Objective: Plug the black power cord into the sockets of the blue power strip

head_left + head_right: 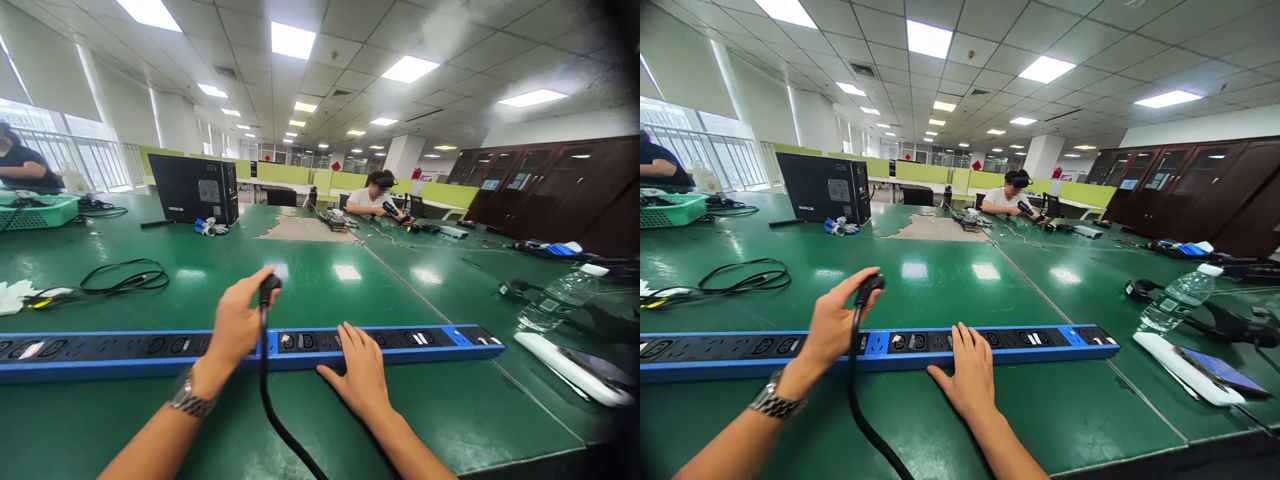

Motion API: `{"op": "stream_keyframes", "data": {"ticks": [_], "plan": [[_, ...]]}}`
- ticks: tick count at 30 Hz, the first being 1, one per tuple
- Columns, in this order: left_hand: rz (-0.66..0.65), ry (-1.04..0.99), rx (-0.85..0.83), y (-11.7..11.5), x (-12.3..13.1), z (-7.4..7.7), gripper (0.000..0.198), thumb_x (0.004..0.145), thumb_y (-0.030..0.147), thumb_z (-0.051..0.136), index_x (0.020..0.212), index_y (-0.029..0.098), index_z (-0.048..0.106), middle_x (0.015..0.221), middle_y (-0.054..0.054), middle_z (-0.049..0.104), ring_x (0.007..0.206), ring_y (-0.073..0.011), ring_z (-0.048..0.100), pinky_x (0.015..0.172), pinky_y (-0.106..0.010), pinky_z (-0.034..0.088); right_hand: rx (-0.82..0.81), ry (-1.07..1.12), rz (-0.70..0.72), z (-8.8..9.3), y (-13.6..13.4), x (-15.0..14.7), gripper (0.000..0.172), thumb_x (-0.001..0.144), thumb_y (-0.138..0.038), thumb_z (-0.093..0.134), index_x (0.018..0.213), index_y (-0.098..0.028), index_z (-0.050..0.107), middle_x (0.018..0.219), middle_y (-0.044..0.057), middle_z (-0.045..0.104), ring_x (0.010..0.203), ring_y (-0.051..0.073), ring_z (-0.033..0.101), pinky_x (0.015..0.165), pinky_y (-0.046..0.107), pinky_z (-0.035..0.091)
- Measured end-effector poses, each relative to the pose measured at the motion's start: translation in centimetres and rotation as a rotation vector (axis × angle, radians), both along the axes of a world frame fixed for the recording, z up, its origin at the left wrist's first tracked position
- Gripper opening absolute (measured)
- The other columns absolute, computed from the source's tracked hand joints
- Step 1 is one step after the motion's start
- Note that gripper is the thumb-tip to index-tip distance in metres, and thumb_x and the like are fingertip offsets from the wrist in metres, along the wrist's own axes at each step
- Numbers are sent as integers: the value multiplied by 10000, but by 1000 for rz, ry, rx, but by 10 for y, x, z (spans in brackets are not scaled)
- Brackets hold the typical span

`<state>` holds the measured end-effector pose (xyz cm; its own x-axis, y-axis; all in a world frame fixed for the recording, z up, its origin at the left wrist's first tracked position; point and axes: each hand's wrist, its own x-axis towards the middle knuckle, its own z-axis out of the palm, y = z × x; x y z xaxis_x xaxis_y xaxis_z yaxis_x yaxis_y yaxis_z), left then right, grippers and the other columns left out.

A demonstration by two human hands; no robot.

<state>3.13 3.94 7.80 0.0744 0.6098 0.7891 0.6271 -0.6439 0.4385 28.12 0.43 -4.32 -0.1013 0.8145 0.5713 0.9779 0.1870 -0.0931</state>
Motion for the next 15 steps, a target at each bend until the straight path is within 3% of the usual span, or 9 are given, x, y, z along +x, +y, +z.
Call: {"op": "stream_keyframes", "data": {"ticks": [3, 5, 7, 11, 15], "plan": [[-5, 96, -141, -4, -43, -31, 359, 915, 378, 536, 1204, 187, 627, 973, -66, 749, 832, -178, 705, 756, -294, 558, 0, 0, 5, -2, 2, 0, 712, 799, -593, 612, 1357, -166, 494, 1392, 142, 529, 1271, 345, 436, 1038, 501, 326], [-75, 169, -197, -8, -52, -53, 342, 912, 354, 534, 1197, 197, 639, 914, -55, 752, 766, -165, 701, 704, -272, 560, 8, -9, 5, -3, 2, 0, 721, 798, -601, 612, 1350, -150, 502, 1392, 144, 531, 1268, 349, 437, 1040, 498, 322], [-114, 229, -237, -10, -47, -66, 328, 910, 329, 545, 1202, 214, 641, 953, -60, 750, 821, -175, 699, 751, -289, 558, 16, -16, 3, -4, 2, 0, 733, 794, -603, 620, 1346, -136, 503, 1392, 144, 531, 1267, 346, 439, 1045, 491, 323], [-105, 307, -243, -12, -29, -66, 313, 897, 267, 559, 1194, 228, 647, 1042, -66, 742, 918, -205, 690, 832, -341, 546, 15, -16, 8, -3, 1, 2, 740, 781, -596, 640, 1344, -135, 504, 1398, 148, 526, 1273, 341, 444, 1048, 490, 334], [-140, 374, -194, -12, -27, -67, 309, 884, 210, 550, 1174, 238, 652, 1079, -63, 736, 975, -216, 683, 872, -366, 538, 8, 32, 42, 6, -4, -9, 680, 782, -561, 643, 1321, -163, 525, 1393, 141, 533, 1273, 348, 449, 1052, 538, 324]]}}
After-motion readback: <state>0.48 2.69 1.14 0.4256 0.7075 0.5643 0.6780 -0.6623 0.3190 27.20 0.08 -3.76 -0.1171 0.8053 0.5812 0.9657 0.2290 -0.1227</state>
